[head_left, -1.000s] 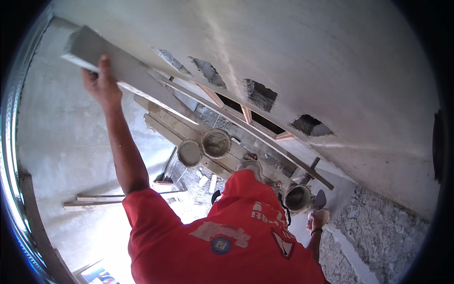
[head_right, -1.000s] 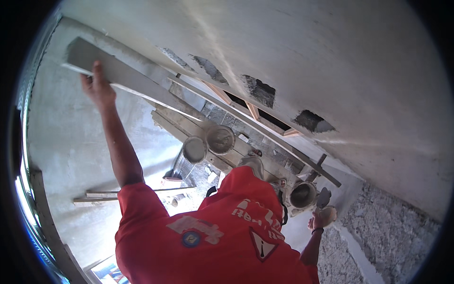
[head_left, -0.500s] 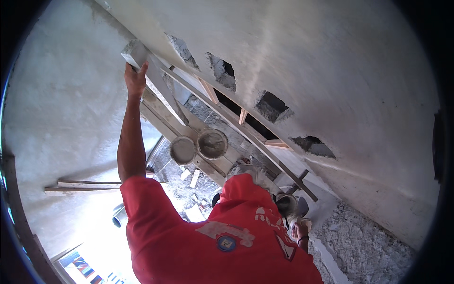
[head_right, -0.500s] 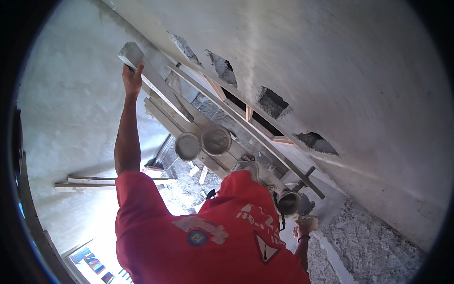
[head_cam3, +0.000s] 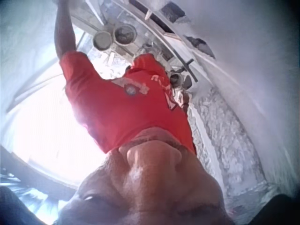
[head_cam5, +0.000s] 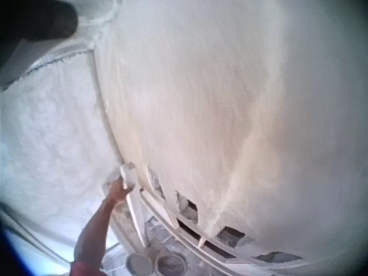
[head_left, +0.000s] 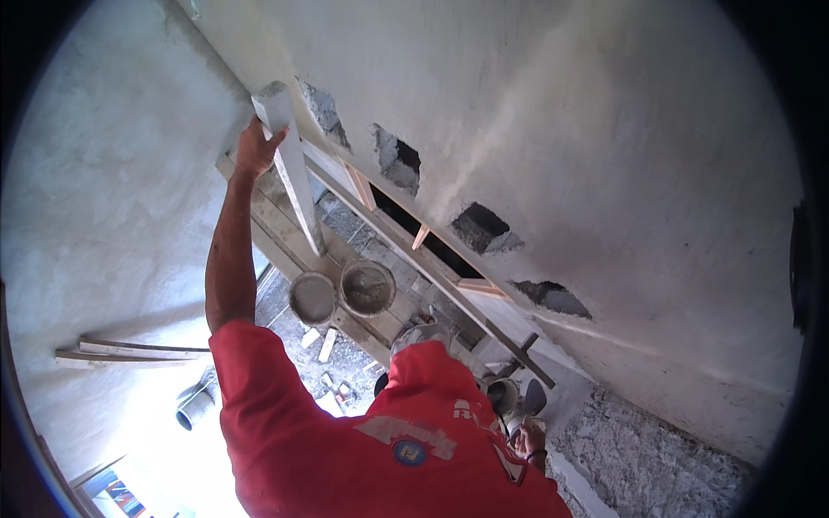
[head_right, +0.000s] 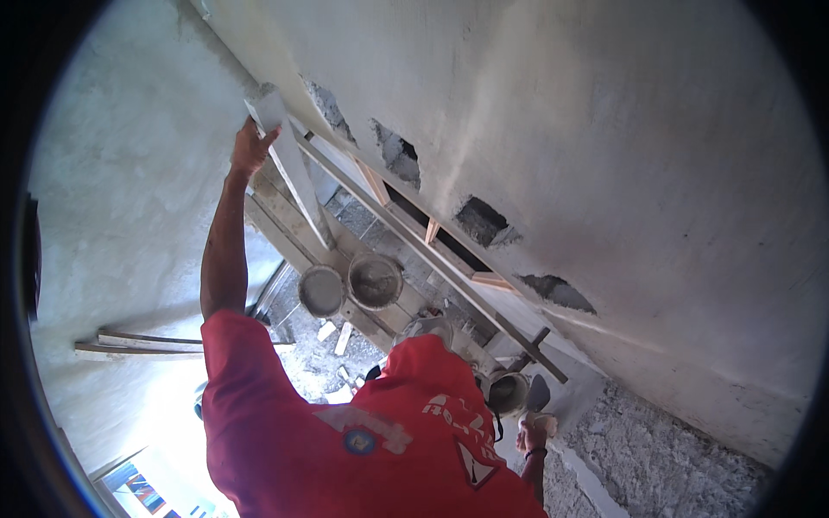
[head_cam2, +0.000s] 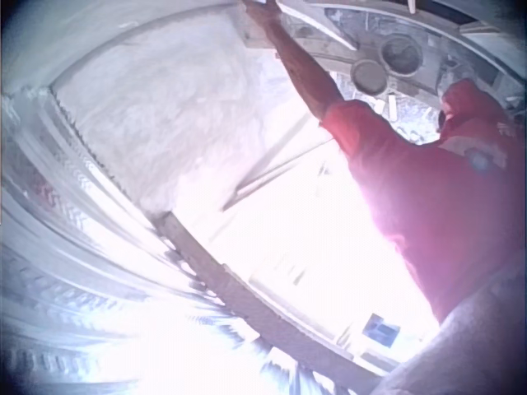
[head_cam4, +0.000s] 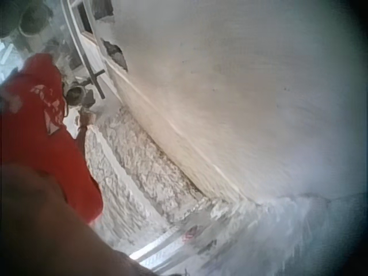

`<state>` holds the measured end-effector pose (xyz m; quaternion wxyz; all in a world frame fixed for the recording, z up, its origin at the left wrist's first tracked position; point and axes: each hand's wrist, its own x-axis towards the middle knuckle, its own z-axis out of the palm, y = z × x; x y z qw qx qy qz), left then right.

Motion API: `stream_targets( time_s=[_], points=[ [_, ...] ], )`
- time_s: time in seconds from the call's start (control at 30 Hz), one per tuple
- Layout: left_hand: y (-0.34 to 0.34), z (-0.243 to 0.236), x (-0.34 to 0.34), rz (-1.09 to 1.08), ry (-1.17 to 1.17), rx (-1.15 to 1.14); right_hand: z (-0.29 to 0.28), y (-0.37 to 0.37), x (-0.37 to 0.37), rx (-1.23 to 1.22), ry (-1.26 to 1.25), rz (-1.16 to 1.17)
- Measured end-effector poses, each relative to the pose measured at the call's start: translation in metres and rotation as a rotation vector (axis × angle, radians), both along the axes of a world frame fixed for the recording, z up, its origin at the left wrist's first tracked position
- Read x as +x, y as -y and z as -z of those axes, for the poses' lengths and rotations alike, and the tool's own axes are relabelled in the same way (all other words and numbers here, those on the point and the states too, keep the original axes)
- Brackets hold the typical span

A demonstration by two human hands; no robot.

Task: The person applies wet plaster from a bucket onto a concrete wall using a trowel and then smooths it with a long wooden straightedge.

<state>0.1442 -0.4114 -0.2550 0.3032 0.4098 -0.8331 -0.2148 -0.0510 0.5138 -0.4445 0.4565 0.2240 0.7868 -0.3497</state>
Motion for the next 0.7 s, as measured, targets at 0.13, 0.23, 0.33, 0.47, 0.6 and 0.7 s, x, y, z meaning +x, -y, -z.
stream_targets(
  time_s=[0.13, 0.23, 0.33, 0.47, 0.6, 0.7],
  points=[
    [0.028, 0.019, -0.021, 0.006, 0.006, -0.020, -0.008, 0.018, 0.010, -0.013, -0.031, -0.045],
    [0.051, 0.030, -0.051, -0.037, 0.010, -0.038, -0.014, 0.020, 0.019, -0.029, -0.035, -0.027],
    [0.070, 0.041, -0.076, -0.115, 0.019, -0.013, -0.019, 0.023, 0.024, -0.053, -0.054, -0.006],
    [0.080, 0.048, -0.090, -0.205, 0.009, 0.000, -0.041, 0.036, 0.038, -0.025, -0.083, 0.078],
    [0.092, 0.046, -0.097, -0.269, 0.040, 0.054, -0.058, 0.031, 0.056, 0.016, -0.196, -0.119],
    [0.091, 0.042, -0.106, -0.295, 0.051, 0.075, -0.069, 0.031, 0.069, 0.082, -0.188, -0.151]
  ],
)
